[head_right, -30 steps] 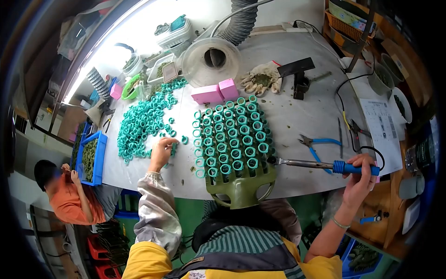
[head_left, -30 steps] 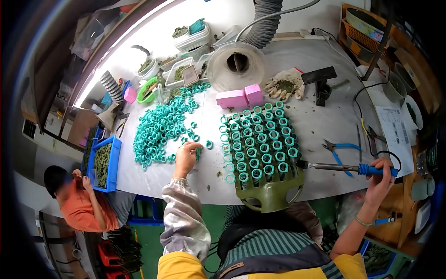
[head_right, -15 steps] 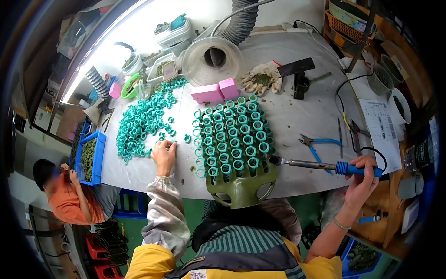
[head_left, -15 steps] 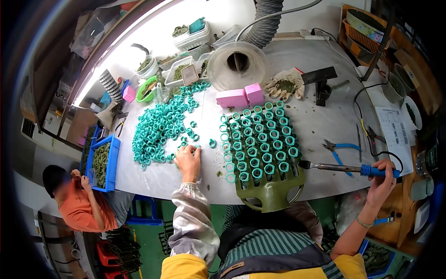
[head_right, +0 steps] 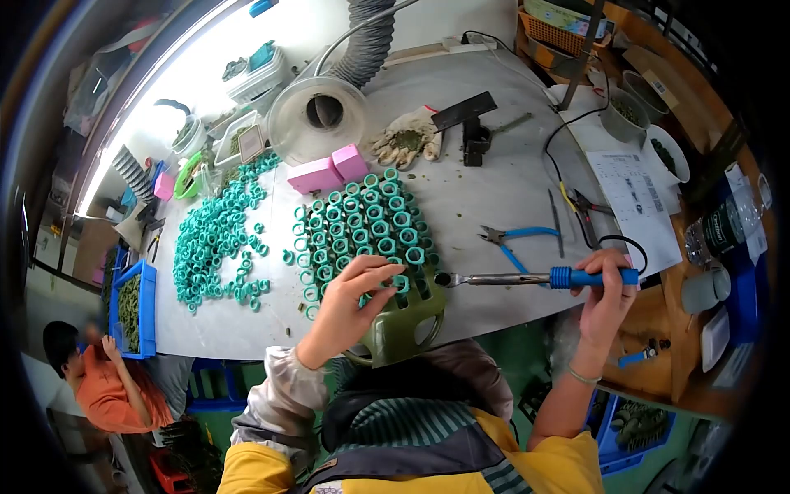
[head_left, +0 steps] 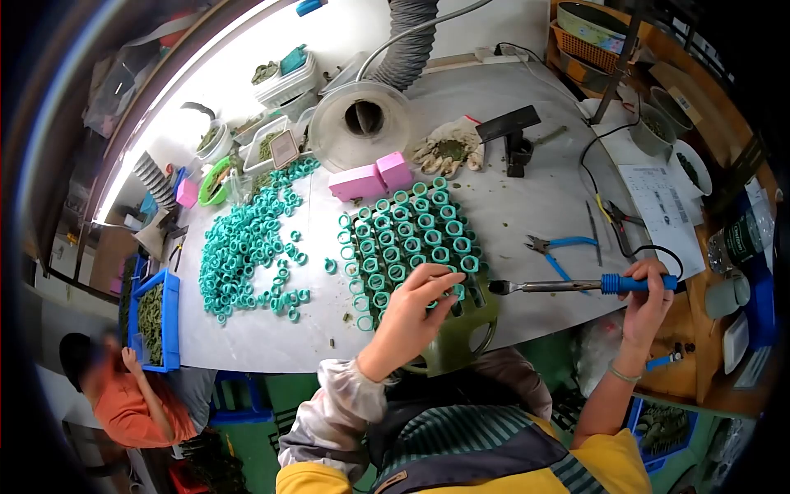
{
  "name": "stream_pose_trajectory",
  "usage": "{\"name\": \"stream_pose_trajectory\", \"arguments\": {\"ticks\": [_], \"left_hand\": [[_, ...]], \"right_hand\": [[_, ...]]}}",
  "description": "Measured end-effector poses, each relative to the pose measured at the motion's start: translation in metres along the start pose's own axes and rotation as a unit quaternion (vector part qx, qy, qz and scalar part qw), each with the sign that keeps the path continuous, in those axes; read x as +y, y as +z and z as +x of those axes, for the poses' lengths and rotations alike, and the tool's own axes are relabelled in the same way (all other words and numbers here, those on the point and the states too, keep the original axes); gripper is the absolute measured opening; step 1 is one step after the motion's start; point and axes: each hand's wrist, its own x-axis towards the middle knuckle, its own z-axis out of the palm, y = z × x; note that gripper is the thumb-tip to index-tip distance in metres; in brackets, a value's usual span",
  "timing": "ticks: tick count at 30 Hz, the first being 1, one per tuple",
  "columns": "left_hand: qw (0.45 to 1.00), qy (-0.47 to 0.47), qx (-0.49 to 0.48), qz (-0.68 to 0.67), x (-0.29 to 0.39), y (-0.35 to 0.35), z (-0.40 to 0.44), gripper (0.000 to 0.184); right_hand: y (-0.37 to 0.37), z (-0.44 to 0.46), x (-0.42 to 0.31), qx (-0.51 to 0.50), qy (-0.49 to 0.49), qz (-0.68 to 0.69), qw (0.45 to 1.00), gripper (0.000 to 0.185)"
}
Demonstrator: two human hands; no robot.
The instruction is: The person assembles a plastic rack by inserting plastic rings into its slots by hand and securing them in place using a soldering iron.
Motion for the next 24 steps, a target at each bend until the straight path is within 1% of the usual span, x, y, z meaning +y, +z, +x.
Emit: {"name": "stream_pose_trajectory", "arguments": {"ticks": [1, 3, 4, 7, 8, 11, 15, 19, 20, 21, 22, 23, 24], "left_hand": [[1.0, -0.007, 0.0, 0.024, 0.007, 0.008, 0.005, 0.034], [0.992, 0.069, 0.029, 0.103, -0.001, 0.025, 0.011, 0.032], [0.991, 0.072, 0.023, 0.107, -0.003, 0.032, 0.013, 0.032], [0.984, 0.1, 0.016, 0.15, -0.01, 0.043, 0.018, 0.033], [0.984, 0.1, 0.018, 0.149, -0.01, 0.046, 0.019, 0.031], [0.984, 0.101, 0.015, 0.148, -0.011, 0.047, 0.021, 0.028], [0.983, 0.103, 0.005, 0.149, -0.008, 0.045, 0.023, 0.027], [0.984, 0.102, -0.005, 0.148, -0.009, 0.044, 0.022, 0.031], [0.985, 0.1, -0.003, 0.143, -0.007, 0.043, 0.021, 0.033], [0.985, 0.1, 0.0, 0.138, -0.004, 0.042, 0.02, 0.035], [0.982, 0.111, 0.023, 0.152, 0.007, 0.036, 0.017, 0.034], [0.993, 0.069, 0.014, 0.096, 0.017, 0.026, 0.011, 0.032], [0.999, 0.027, 0.003, 0.039, 0.024, 0.013, 0.001, 0.03]], "right_hand": [[0.0, 0.0, 0.001, -0.008, 0.002, 0.004, 1.0, 0.024], [0.001, -0.001, 0.004, -0.022, 0.007, 0.011, 1.0, 0.024], [0.006, -0.002, 0.004, -0.013, 0.009, 0.014, 1.0, 0.024], [0.006, -0.004, 0.014, -0.032, 0.015, 0.033, 0.999, 0.023], [0.008, -0.004, 0.017, -0.05, 0.011, 0.049, 0.997, 0.023], [0.013, -0.004, 0.019, -0.054, 0.027, 0.06, 0.996, 0.022], [-0.003, 0.004, 0.019, -0.058, 0.013, 0.058, 0.997, 0.023], [-0.008, 0.022, 0.017, -0.006, 0.027, 0.05, 0.998, 0.024], [-0.009, 0.031, 0.019, -0.005, 0.028, 0.041, 0.999, 0.024], [-0.005, 0.042, 0.023, 0.012, 0.038, 0.047, 0.998, 0.025], [0.001, 0.057, 0.027, 0.028, 0.047, 0.054, 0.997, 0.025], [0.007, 0.073, 0.033, 0.045, 0.056, 0.06, 0.996, 0.025], [0.011, 0.094, 0.043, 0.029, 0.053, 0.092, 0.994, 0.027]]}}
